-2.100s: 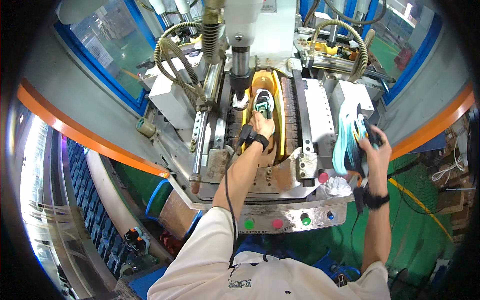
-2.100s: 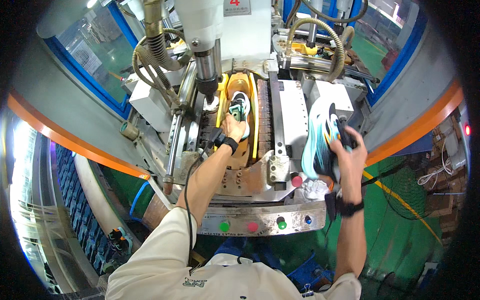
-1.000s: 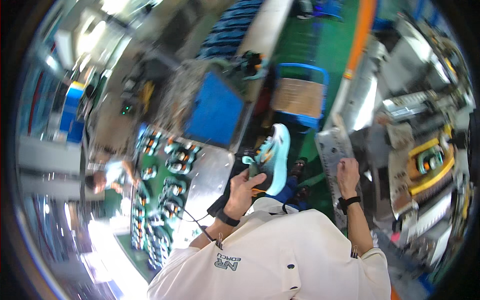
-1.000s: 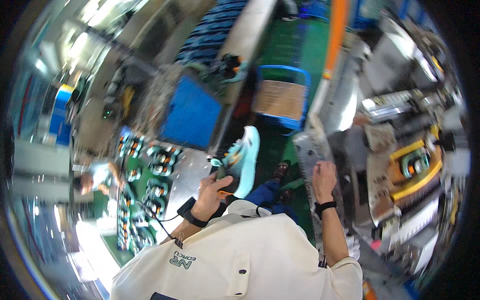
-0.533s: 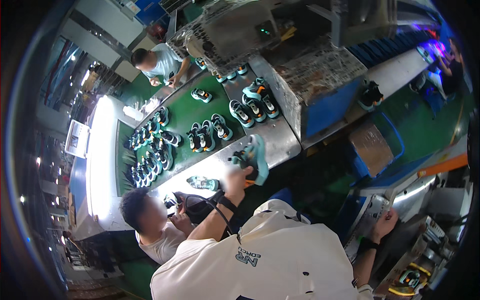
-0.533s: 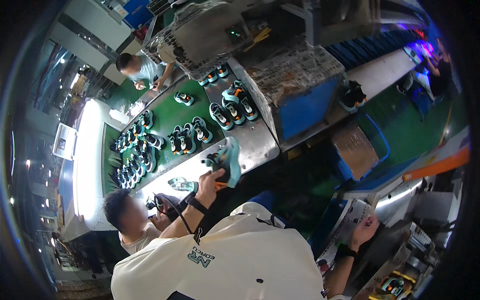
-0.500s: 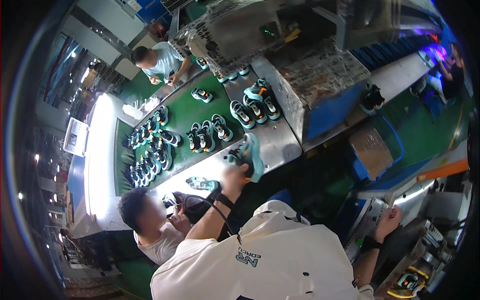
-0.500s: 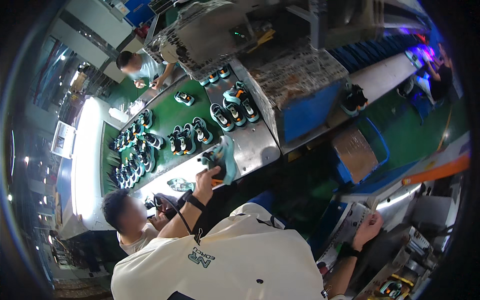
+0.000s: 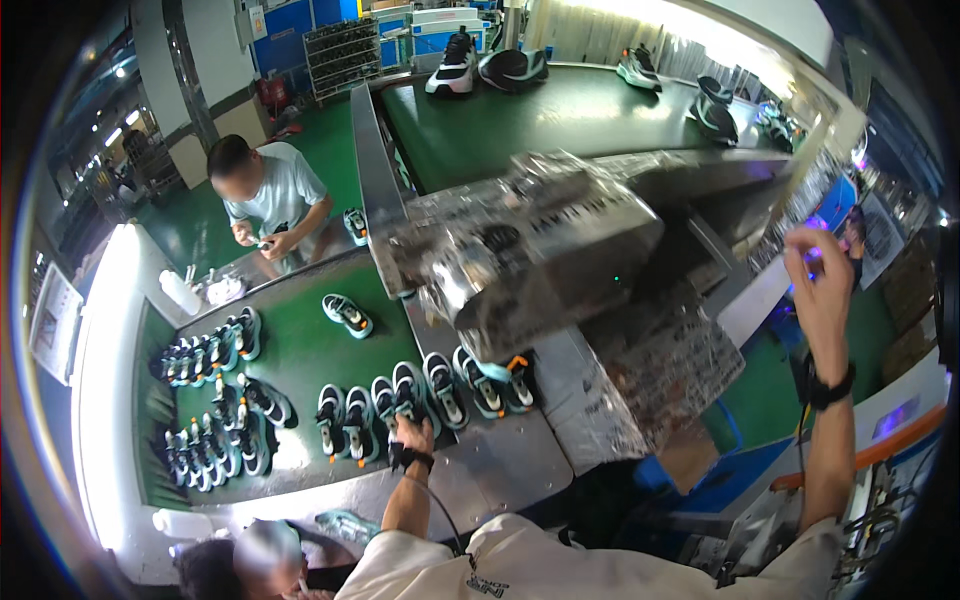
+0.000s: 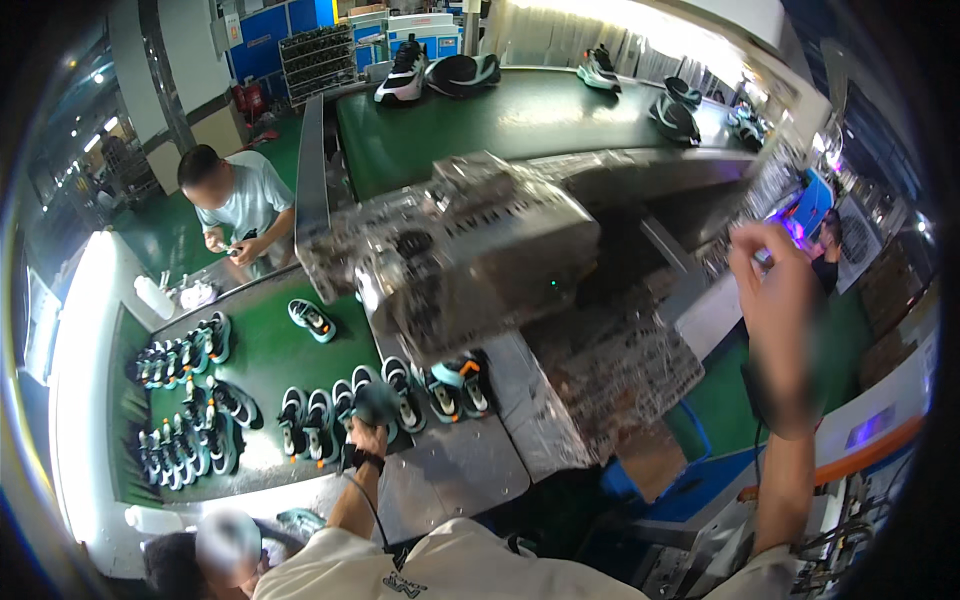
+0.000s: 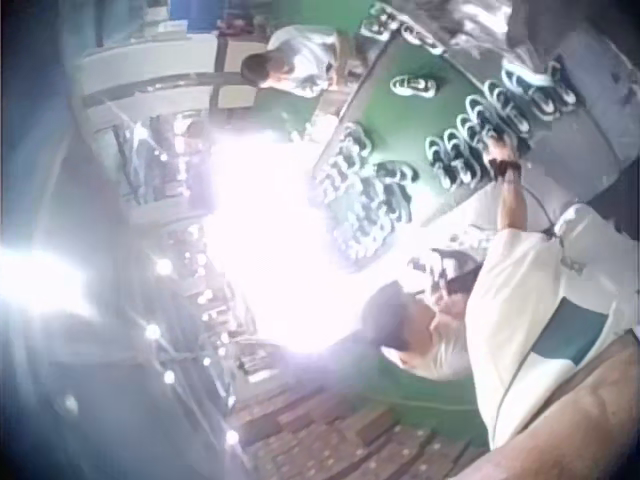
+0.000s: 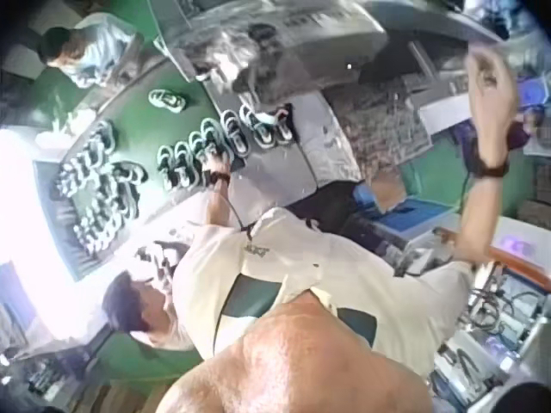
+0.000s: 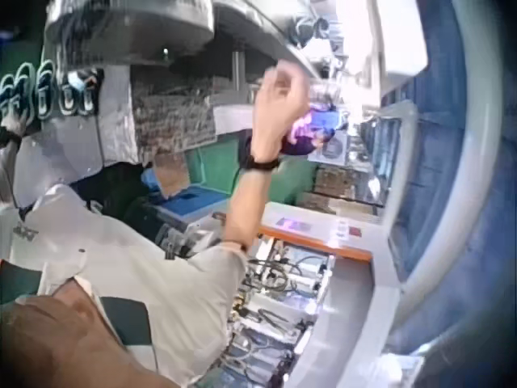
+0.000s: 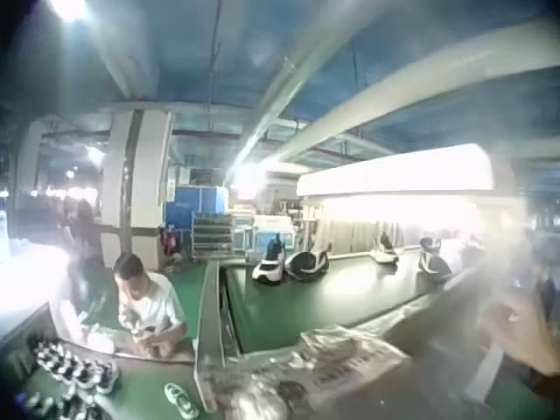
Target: The recorder is operating a shoe lasting machine, inserting shoes into the mold for shaping.
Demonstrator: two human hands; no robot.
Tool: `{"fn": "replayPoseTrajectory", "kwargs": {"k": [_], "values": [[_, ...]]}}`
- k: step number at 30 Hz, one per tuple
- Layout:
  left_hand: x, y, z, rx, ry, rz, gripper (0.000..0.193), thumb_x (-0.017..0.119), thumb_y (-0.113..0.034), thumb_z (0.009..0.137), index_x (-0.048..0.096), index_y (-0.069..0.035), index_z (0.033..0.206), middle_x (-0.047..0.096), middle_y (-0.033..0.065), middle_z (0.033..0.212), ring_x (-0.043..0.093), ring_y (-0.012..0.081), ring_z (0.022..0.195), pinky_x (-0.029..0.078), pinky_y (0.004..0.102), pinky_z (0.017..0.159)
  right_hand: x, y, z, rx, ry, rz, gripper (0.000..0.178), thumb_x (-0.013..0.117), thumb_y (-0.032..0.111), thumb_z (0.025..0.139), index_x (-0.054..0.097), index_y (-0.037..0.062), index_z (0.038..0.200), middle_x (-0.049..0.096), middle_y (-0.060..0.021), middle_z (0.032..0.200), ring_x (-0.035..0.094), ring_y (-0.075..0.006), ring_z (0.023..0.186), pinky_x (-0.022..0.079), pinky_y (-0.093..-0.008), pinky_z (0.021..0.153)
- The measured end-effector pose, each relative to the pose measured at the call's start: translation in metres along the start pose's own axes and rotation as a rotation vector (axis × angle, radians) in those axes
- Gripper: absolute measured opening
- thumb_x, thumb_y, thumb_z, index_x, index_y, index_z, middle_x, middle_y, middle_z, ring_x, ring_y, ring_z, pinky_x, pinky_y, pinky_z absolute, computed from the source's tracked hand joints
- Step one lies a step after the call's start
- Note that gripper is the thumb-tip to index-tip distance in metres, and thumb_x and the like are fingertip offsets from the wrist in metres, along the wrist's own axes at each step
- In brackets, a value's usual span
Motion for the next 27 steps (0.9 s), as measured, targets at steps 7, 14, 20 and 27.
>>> {"fn": "replayPoseTrajectory", "kwargs": {"k": [7,14,20,27], "values": [[-0.021,-0.020,0.023,-0.139,0.169,-0.042,0.069,0.071,-0.023,0.079,0.036,0.000,0.134,0.064,0.0290,0.103,0.065,0.0470,0.091,0.052,0.0521,0.074,0.198,0.049,0.220,-0.536,0.260,-0.264,0.044,0.067,0.007,0.080,0.057,0.0097,0.123,0.060,-0.0136,0.123,0.056,-0.0357,0.117,0.046,-0.0427,0.099],[-0.001,-0.007,0.028,-0.157,0.102,-0.144,0.088,0.070,-0.013,0.082,0.016,0.002,0.150,0.047,0.0315,0.136,0.055,0.0468,0.115,0.048,0.0486,0.095,0.384,0.089,0.321,-0.901,0.344,-0.154,0.032,0.072,0.014,0.083,0.066,-0.0088,0.104,0.070,-0.0232,0.096,0.069,-0.0354,0.084,0.057,-0.0406,0.077],[0.000,-0.067,0.020,-0.088,0.020,0.065,0.103,0.076,-0.037,0.078,0.016,0.004,0.151,0.024,0.0272,0.154,0.020,0.0436,0.144,0.011,0.0579,0.117,0.446,-0.068,0.395,0.060,0.529,-0.276,0.058,0.070,0.025,0.086,0.051,0.0097,0.138,0.065,-0.0130,0.117,0.063,-0.0218,0.105,0.049,-0.0324,0.088],[-0.022,-0.057,0.002,-0.048,-0.039,0.098,0.101,0.078,-0.031,0.078,0.017,0.003,0.151,0.021,0.0276,0.155,0.019,0.0434,0.145,0.012,0.0574,0.117,0.413,-0.114,0.337,0.141,0.555,-0.064,0.050,0.073,0.033,0.085,0.062,0.0197,0.132,0.067,-0.0061,0.114,0.063,-0.0144,0.102,0.048,-0.0307,0.087]]}}
Point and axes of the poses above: each hand's wrist, its own z-axis towards the middle knuckle, its own x-axis out of the palm, y = z × x, the point moved 4 cm from there along z, towards the middle knuckle
